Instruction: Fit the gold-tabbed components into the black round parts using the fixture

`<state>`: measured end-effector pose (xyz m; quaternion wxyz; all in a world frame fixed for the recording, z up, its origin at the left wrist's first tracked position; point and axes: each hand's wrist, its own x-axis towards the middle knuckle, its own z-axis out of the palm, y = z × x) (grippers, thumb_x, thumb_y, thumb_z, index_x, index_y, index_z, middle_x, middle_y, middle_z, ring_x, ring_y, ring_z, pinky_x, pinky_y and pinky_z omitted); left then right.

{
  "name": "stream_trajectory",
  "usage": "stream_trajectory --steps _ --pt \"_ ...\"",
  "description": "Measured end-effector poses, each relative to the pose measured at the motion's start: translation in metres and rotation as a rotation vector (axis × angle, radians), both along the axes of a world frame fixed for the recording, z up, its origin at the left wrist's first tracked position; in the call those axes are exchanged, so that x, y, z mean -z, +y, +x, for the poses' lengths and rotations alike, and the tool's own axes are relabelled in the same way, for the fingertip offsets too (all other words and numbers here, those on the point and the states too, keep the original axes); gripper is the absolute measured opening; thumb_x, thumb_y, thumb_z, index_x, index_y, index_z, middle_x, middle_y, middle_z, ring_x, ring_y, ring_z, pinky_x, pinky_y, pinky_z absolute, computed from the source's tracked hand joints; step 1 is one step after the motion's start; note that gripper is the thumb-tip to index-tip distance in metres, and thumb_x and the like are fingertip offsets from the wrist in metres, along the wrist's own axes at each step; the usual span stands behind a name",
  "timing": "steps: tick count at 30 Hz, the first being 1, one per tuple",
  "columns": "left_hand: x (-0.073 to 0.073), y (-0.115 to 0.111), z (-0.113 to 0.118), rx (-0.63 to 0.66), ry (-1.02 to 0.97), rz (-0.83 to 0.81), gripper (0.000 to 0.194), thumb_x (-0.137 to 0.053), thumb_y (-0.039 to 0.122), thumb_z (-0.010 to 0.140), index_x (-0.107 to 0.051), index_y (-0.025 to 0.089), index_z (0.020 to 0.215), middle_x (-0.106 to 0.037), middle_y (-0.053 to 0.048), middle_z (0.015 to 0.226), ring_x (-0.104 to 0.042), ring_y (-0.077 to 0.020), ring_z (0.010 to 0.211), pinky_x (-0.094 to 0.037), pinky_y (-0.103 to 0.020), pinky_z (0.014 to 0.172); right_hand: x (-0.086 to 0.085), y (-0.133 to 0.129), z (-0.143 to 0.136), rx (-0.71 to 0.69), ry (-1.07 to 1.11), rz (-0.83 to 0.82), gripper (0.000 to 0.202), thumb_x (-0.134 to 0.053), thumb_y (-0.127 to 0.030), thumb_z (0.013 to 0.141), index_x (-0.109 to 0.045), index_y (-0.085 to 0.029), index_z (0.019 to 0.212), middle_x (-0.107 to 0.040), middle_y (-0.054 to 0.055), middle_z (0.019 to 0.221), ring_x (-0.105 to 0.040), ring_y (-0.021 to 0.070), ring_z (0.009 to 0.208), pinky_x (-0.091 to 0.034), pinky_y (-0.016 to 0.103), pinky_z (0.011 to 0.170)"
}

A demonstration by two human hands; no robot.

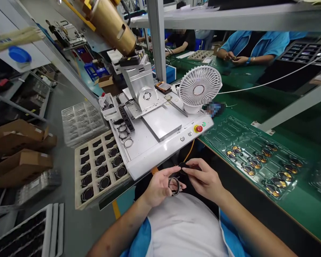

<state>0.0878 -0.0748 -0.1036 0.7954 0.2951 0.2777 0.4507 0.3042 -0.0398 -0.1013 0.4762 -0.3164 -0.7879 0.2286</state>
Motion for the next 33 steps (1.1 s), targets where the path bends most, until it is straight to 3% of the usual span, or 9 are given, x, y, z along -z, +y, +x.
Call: stream_trajectory --steps 2,4,7,10,14,20,26,29,33 --pt "0.003 -0.003 0.002 -0.047 0.012 0.015 0.099 -0.101 0.047 0.048 -0.066 0.015 0.135 -0.076 -0.013 0.101 -0.075 -0.0241 0.089 -0.057 -0.031 0.081 0.003 -0.002 -0.008 0.020 0.167 -0.242 0.028 -0.058 -0.014 0.098 -0.068 -0.024 0.122 -0.063 0.013 0.118 -0.068 0.0224 0.098 -0.061 0.035 0.078" --pt "0.006 -0.006 0.006 -0.081 0.026 0.034 0.104 -0.101 0.050 0.047 -0.064 0.016 0.138 -0.076 -0.014 0.106 -0.075 -0.0251 0.090 -0.057 -0.034 0.083 0.006 -0.005 -0.018 0.044 0.335 -0.500 0.020 -0.065 -0.025 0.098 -0.067 -0.022 0.117 -0.068 0.010 0.107 -0.070 0.0208 0.088 -0.062 0.033 0.073" --pt "0.009 -0.007 0.008 -0.061 0.053 0.090 0.105 -0.100 0.051 0.048 -0.063 0.020 0.140 -0.069 -0.019 0.127 -0.075 -0.0260 0.092 -0.058 -0.037 0.085 0.007 -0.005 -0.030 0.114 0.454 -0.669 0.020 -0.072 -0.037 0.094 -0.067 -0.020 0.101 -0.069 0.004 0.085 -0.068 0.0180 0.073 -0.061 0.029 0.067" --pt "0.010 -0.005 0.004 -0.040 0.078 0.170 0.099 -0.101 0.047 0.051 -0.063 0.024 0.140 -0.057 -0.020 0.146 -0.076 -0.0262 0.095 -0.059 -0.037 0.084 -0.002 0.001 -0.027 0.118 0.339 -0.601 0.021 -0.066 -0.038 0.097 -0.072 -0.020 0.105 -0.068 0.005 0.086 -0.065 0.0174 0.074 -0.058 0.028 0.066" --pt "0.011 -0.003 -0.002 0.050 0.089 0.213 0.101 -0.101 0.043 0.054 -0.059 0.022 0.143 -0.070 -0.018 0.125 -0.076 -0.0298 0.099 -0.059 -0.039 0.086 -0.015 0.011 -0.016 -0.045 0.139 -0.526 0.029 -0.057 -0.037 0.101 -0.076 -0.022 0.117 -0.063 0.006 0.088 -0.064 0.0175 0.073 -0.058 0.029 0.062" --pt "0.017 -0.012 0.006 0.024 0.074 0.222 0.107 -0.101 0.042 0.052 -0.054 0.025 0.148 -0.062 -0.020 0.140 -0.076 -0.0302 0.103 -0.060 -0.036 0.086 -0.010 0.013 -0.019 0.099 0.261 -0.591 0.023 -0.069 -0.037 0.094 -0.080 -0.021 0.107 -0.066 0.006 0.088 -0.068 0.0188 0.071 -0.062 0.030 0.059" --pt "0.013 -0.007 0.003 -0.029 0.033 0.215 0.106 -0.101 0.046 0.052 -0.054 0.036 0.147 -0.045 -0.017 0.158 -0.078 -0.0234 0.094 -0.061 -0.030 0.079 -0.009 0.013 -0.019 0.086 0.199 -0.219 0.013 -0.068 -0.016 0.095 -0.079 -0.022 0.093 -0.072 0.006 0.095 -0.070 0.0169 0.077 -0.057 0.025 0.062" --pt "0.012 -0.003 -0.006 -0.015 0.048 0.147 0.101 -0.100 0.050 0.050 -0.061 0.029 0.141 -0.056 -0.017 0.147 -0.078 -0.0226 0.090 -0.059 -0.027 0.075 -0.009 0.013 -0.016 0.002 0.102 -0.110 0.015 -0.063 -0.011 0.096 -0.075 -0.021 0.093 -0.069 0.007 0.096 -0.069 0.0162 0.081 -0.056 0.025 0.068" --pt "0.014 -0.002 -0.015 0.018 0.097 0.081 0.101 -0.102 0.047 0.046 -0.065 0.018 0.136 -0.074 -0.014 0.109 -0.077 -0.0250 0.090 -0.058 -0.028 0.076 -0.011 0.016 -0.015 -0.163 -0.021 -0.108 0.015 -0.055 -0.013 0.100 -0.066 -0.020 0.091 -0.065 0.008 0.097 -0.066 0.0164 0.084 -0.054 0.026 0.071"
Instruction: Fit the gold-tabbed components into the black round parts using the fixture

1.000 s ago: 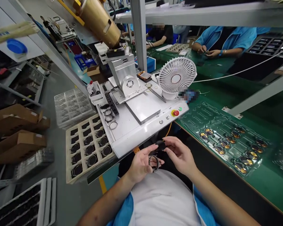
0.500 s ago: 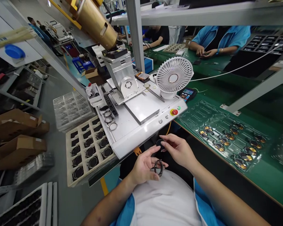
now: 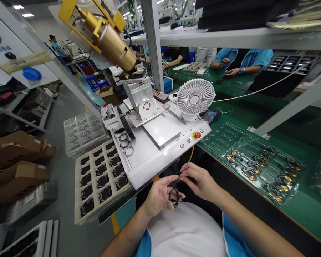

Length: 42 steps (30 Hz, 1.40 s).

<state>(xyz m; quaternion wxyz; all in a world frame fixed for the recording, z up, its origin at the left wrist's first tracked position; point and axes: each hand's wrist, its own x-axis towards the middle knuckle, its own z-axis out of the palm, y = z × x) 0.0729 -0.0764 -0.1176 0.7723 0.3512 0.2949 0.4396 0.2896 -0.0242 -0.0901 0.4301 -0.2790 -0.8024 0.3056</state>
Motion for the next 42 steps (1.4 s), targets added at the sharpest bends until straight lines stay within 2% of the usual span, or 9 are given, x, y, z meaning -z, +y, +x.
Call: stream_trajectory --steps 3,9,14,20,23,27,31,36,42 --pt "0.000 0.001 -0.001 -0.092 0.023 -0.046 0.101 -0.101 0.051 0.046 -0.066 0.015 0.134 -0.076 -0.013 0.100 -0.076 -0.0251 0.090 -0.057 -0.029 0.078 -0.007 0.020 -0.003 -0.005 -0.004 -0.076 0.016 -0.056 -0.023 0.100 -0.060 -0.020 0.085 -0.066 0.008 0.093 -0.064 0.0185 0.082 -0.053 0.030 0.073" --pt "-0.004 -0.001 0.004 -0.181 0.055 -0.074 0.102 -0.101 0.053 0.044 -0.068 0.016 0.132 -0.075 -0.010 0.096 -0.074 -0.0249 0.092 -0.054 -0.031 0.081 -0.033 0.110 -0.026 0.406 0.293 -0.676 0.027 -0.070 -0.038 0.090 -0.052 -0.022 0.079 -0.062 -0.002 0.060 -0.052 0.0127 0.046 -0.045 0.025 0.047" --pt "-0.002 -0.011 -0.005 -0.221 0.115 -0.027 0.101 -0.097 0.062 0.044 -0.069 0.023 0.133 -0.070 -0.013 0.120 -0.072 -0.0251 0.094 -0.055 -0.031 0.078 -0.036 0.151 -0.039 0.485 0.297 -0.773 0.031 -0.075 -0.036 0.085 -0.047 -0.023 0.082 -0.058 -0.005 0.050 -0.047 0.0117 0.034 -0.038 0.023 0.036" --pt "0.030 -0.022 -0.019 -0.266 0.302 0.156 0.117 -0.097 0.059 0.050 -0.050 0.023 0.152 -0.062 -0.022 0.139 -0.073 -0.0321 0.101 -0.059 -0.038 0.085 -0.012 0.102 -0.026 0.544 0.291 -0.695 0.035 -0.077 -0.045 0.083 -0.050 -0.023 0.089 -0.057 -0.007 0.052 -0.048 0.0127 0.037 -0.036 0.023 0.037" --pt "0.043 -0.022 -0.011 -0.299 0.487 0.322 0.118 -0.098 0.048 0.058 -0.040 0.026 0.158 -0.036 -0.025 0.163 -0.073 -0.0354 0.106 -0.061 -0.043 0.087 0.012 0.047 -0.027 0.363 0.266 -0.759 0.045 -0.076 -0.061 0.080 -0.057 -0.020 0.078 -0.062 0.000 0.062 -0.054 0.0144 0.048 -0.040 0.024 0.041" --pt "0.039 -0.015 0.006 -0.097 0.784 0.539 0.120 -0.094 0.035 0.066 -0.025 0.034 0.163 -0.012 -0.020 0.174 -0.069 -0.0365 0.116 -0.061 -0.049 0.095 0.031 -0.003 -0.036 0.119 0.362 -0.890 0.051 -0.074 -0.066 0.084 -0.073 -0.018 0.103 -0.073 0.008 0.091 -0.068 0.0224 0.081 -0.056 0.030 0.064" --pt "0.026 -0.005 0.014 0.083 0.865 0.628 0.119 -0.094 0.031 0.066 -0.026 0.038 0.162 -0.020 -0.016 0.173 -0.068 -0.0372 0.120 -0.059 -0.053 0.101 0.020 -0.003 -0.035 0.176 0.512 -0.948 0.052 -0.081 -0.065 0.078 -0.076 -0.016 0.093 -0.072 0.006 0.079 -0.062 0.0170 0.067 -0.050 0.028 0.063" --pt "0.023 -0.004 0.011 -0.129 0.528 0.503 0.099 -0.098 0.042 0.060 -0.052 0.032 0.147 -0.008 -0.020 0.174 -0.074 -0.0336 0.106 -0.064 -0.044 0.088 0.007 0.009 -0.026 0.136 0.513 -0.935 0.049 -0.082 -0.064 0.076 -0.074 -0.016 0.083 -0.065 0.002 0.064 -0.057 0.0143 0.057 -0.048 0.027 0.058" --pt "0.030 -0.009 0.004 -0.123 0.459 0.450 0.104 -0.101 0.045 0.050 -0.056 0.029 0.143 -0.013 -0.024 0.172 -0.075 -0.0337 0.104 -0.063 -0.043 0.088 0.013 0.006 -0.030 0.165 0.369 -0.942 0.052 -0.079 -0.068 0.074 -0.068 -0.017 0.080 -0.063 0.000 0.056 -0.056 0.0143 0.047 -0.050 0.028 0.051"
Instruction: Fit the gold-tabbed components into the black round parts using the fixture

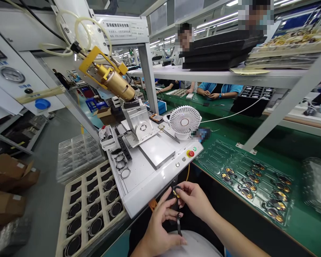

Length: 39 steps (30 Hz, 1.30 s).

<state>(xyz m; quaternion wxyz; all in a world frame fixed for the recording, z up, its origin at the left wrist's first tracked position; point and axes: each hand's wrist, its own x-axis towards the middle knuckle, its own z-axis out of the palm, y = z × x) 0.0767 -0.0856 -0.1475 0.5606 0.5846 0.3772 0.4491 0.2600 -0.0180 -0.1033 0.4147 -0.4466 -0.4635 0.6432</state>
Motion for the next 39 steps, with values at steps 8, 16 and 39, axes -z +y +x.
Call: stream_trajectory --steps 8,16,39 --pt "0.002 0.002 0.000 -0.006 -0.022 -0.069 0.102 -0.102 0.047 0.048 -0.059 0.029 0.139 -0.008 -0.023 0.173 -0.075 -0.0347 0.104 -0.063 -0.046 0.089 -0.003 -0.001 0.002 -0.042 0.015 -0.042 0.049 -0.081 -0.062 0.071 -0.066 -0.017 0.080 -0.062 -0.002 0.059 -0.058 0.0143 0.048 -0.053 0.029 0.051" --pt "0.005 0.004 0.001 0.001 0.010 -0.006 0.099 -0.102 0.045 0.049 -0.061 0.027 0.137 -0.019 -0.023 0.171 -0.075 -0.0337 0.104 -0.063 -0.043 0.088 -0.001 -0.002 0.007 -0.102 -0.028 -0.020 0.041 -0.077 -0.056 0.078 -0.066 -0.017 0.083 -0.059 -0.005 0.059 -0.057 0.0122 0.046 -0.051 0.026 0.048" --pt "0.000 0.007 0.005 -0.012 0.004 0.040 0.103 -0.101 0.035 0.054 -0.053 0.028 0.146 -0.050 -0.022 0.156 -0.073 -0.0350 0.113 -0.061 -0.047 0.097 0.003 -0.003 0.027 -0.060 0.141 -0.116 0.052 -0.092 -0.059 0.067 -0.074 -0.013 0.082 -0.065 0.002 0.064 -0.058 0.0111 0.053 -0.050 0.024 0.055"
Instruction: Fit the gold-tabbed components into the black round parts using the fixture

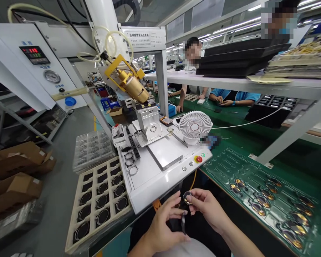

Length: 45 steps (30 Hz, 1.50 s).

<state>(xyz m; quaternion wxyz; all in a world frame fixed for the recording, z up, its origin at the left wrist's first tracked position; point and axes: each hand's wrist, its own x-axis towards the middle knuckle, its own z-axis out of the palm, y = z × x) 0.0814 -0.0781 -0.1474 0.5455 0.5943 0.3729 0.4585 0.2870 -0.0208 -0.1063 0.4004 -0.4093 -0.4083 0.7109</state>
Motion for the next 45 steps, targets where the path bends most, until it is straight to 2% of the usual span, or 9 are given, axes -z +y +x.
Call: stream_trajectory --steps 4,9,13,17,21,26,35,39,45 --pt "-0.011 0.004 -0.002 -0.110 -0.200 -0.142 0.073 -0.097 0.036 0.065 -0.067 0.019 0.129 -0.075 -0.018 0.122 -0.072 -0.0332 0.116 -0.056 -0.046 0.105 -0.007 0.002 0.005 0.066 -0.007 -0.014 0.050 -0.093 -0.056 0.067 -0.071 -0.014 0.079 -0.064 0.000 0.063 -0.055 0.0098 0.052 -0.048 0.023 0.053" --pt "-0.027 0.010 0.000 -0.187 -0.411 -0.203 0.059 -0.099 0.034 0.061 -0.074 0.019 0.113 -0.078 -0.014 0.120 -0.075 -0.0287 0.109 -0.056 -0.044 0.104 -0.025 -0.003 0.002 0.056 -0.012 -0.030 0.048 -0.095 -0.053 0.064 -0.067 -0.014 0.071 -0.061 0.000 0.063 -0.051 0.0084 0.053 -0.044 0.021 0.050" --pt "-0.029 0.012 0.004 -0.173 -0.489 -0.145 0.061 -0.101 0.029 0.056 -0.075 0.021 0.111 -0.079 -0.011 0.119 -0.076 -0.0286 0.109 -0.059 -0.045 0.103 -0.039 -0.010 -0.011 -0.022 0.022 -0.127 0.047 -0.097 -0.048 0.060 -0.065 -0.014 0.069 -0.066 0.002 0.070 -0.056 0.0103 0.062 -0.052 0.023 0.061" --pt "-0.025 0.008 0.005 -0.188 -0.500 -0.091 0.059 -0.100 0.031 0.057 -0.075 0.024 0.110 -0.079 -0.009 0.118 -0.076 -0.0283 0.109 -0.063 -0.041 0.096 -0.049 -0.020 -0.027 -0.052 0.018 -0.210 0.047 -0.097 -0.040 0.055 -0.058 -0.016 0.068 -0.064 0.000 0.065 -0.057 0.0112 0.058 -0.051 0.025 0.059" --pt "-0.019 0.005 0.002 -0.198 -0.482 -0.034 0.063 -0.101 0.032 0.055 -0.077 0.028 0.113 -0.081 -0.008 0.116 -0.079 -0.0244 0.101 -0.066 -0.031 0.082 -0.055 -0.026 -0.041 -0.014 -0.016 -0.128 0.043 -0.091 -0.031 0.057 -0.053 -0.018 0.071 -0.060 -0.004 0.062 -0.054 0.0100 0.057 -0.045 0.022 0.055" --pt "-0.018 0.005 0.000 -0.276 -0.437 -0.048 0.066 -0.103 0.033 0.046 -0.080 0.028 0.107 -0.083 -0.007 0.109 -0.080 -0.0251 0.097 -0.067 -0.033 0.085 -0.057 -0.031 -0.049 0.023 -0.084 0.002 0.035 -0.080 -0.023 0.063 -0.048 -0.021 0.075 -0.051 -0.009 0.058 -0.043 0.0070 0.052 -0.033 0.019 0.048" --pt "-0.018 0.007 0.001 -0.240 -0.483 0.008 0.064 -0.102 0.024 0.051 -0.080 0.032 0.111 -0.082 -0.005 0.112 -0.080 -0.0224 0.097 -0.066 -0.027 0.083 -0.063 -0.029 -0.053 -0.001 -0.075 -0.025 0.033 -0.072 -0.017 0.064 -0.045 -0.023 0.082 -0.054 -0.011 0.057 -0.055 0.0103 0.049 -0.037 0.020 0.047" --pt "-0.016 0.007 0.001 -0.266 -0.465 0.005 0.066 -0.103 0.026 0.048 -0.080 0.031 0.110 -0.082 -0.005 0.110 -0.080 -0.0241 0.097 -0.067 -0.029 0.084 -0.064 -0.029 -0.054 -0.018 -0.039 -0.052 0.035 -0.072 -0.017 0.065 -0.044 -0.024 0.084 -0.057 -0.011 0.059 -0.060 0.0119 0.050 -0.041 0.021 0.048" --pt "-0.015 0.007 0.000 -0.314 -0.431 -0.065 0.065 -0.103 0.033 0.045 -0.082 0.029 0.106 -0.083 -0.005 0.106 -0.081 -0.0247 0.093 -0.068 -0.031 0.082 -0.062 -0.029 -0.055 0.015 -0.038 -0.073 0.037 -0.077 -0.021 0.063 -0.045 -0.023 0.082 -0.062 -0.008 0.065 -0.057 0.0099 0.052 -0.043 0.021 0.049"
